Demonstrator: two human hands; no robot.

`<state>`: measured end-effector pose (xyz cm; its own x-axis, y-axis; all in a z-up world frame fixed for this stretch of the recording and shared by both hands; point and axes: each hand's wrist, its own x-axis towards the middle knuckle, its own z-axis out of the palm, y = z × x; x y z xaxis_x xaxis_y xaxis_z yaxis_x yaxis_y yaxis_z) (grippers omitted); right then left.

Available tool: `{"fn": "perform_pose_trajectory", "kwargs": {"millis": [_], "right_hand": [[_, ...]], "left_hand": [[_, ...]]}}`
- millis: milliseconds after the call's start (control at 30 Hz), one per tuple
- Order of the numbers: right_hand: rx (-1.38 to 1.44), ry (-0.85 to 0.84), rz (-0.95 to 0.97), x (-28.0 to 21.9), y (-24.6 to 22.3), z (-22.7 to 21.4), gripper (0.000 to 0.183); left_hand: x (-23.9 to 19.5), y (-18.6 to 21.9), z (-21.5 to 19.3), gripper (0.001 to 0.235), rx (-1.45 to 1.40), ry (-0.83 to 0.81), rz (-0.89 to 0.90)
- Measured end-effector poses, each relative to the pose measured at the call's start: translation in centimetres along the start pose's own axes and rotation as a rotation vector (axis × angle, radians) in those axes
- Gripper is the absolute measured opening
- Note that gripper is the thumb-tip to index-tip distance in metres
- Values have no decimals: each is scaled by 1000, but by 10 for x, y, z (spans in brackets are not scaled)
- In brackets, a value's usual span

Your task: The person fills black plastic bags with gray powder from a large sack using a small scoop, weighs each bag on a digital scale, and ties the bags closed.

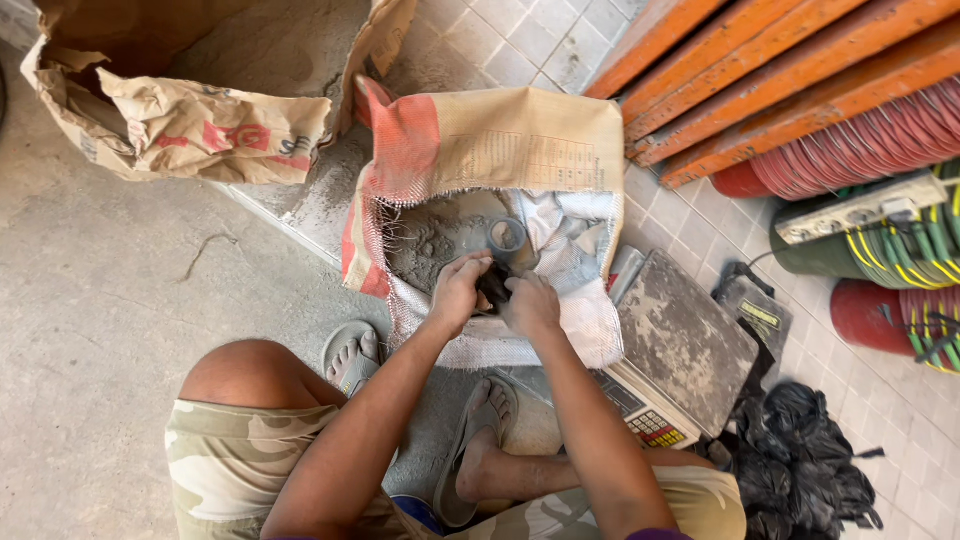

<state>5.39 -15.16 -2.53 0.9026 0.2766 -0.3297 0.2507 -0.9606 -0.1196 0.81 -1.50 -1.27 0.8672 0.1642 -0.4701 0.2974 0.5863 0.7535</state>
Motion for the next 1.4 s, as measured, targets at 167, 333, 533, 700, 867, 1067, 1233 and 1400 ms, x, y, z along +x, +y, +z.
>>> {"fn": "perform_pose_trajectory", "kwargs": {"millis": [167,333,533,700,867,1067,1233,1400], "right_hand": [[794,172,335,-12,31,-19,17],[1258,335,429,-36,39,-52,24],[735,604,316,-31,64,-29,23],[498,586,259,-45,33,-49,26],[727,837,242,-19,72,-12,22],[701,832,396,-25,58,-15,24],[1214,819,362,-4,60,-18,9],[1501,635,391,-42,36,-71,13]], "left_hand": [[-10,17,7,38,-37,-46,86],[-30,48,10,37,-39,17,123],[-40,61,21,34,177,-167,143],[-69,80,36,51,329,-260,171],[-56,88,37,45,351,-39,180],[-55,83,43,42,556,-9,138],[-33,92,54,38,573,18,112],[-40,112,81,37,571,-20,163]]}}
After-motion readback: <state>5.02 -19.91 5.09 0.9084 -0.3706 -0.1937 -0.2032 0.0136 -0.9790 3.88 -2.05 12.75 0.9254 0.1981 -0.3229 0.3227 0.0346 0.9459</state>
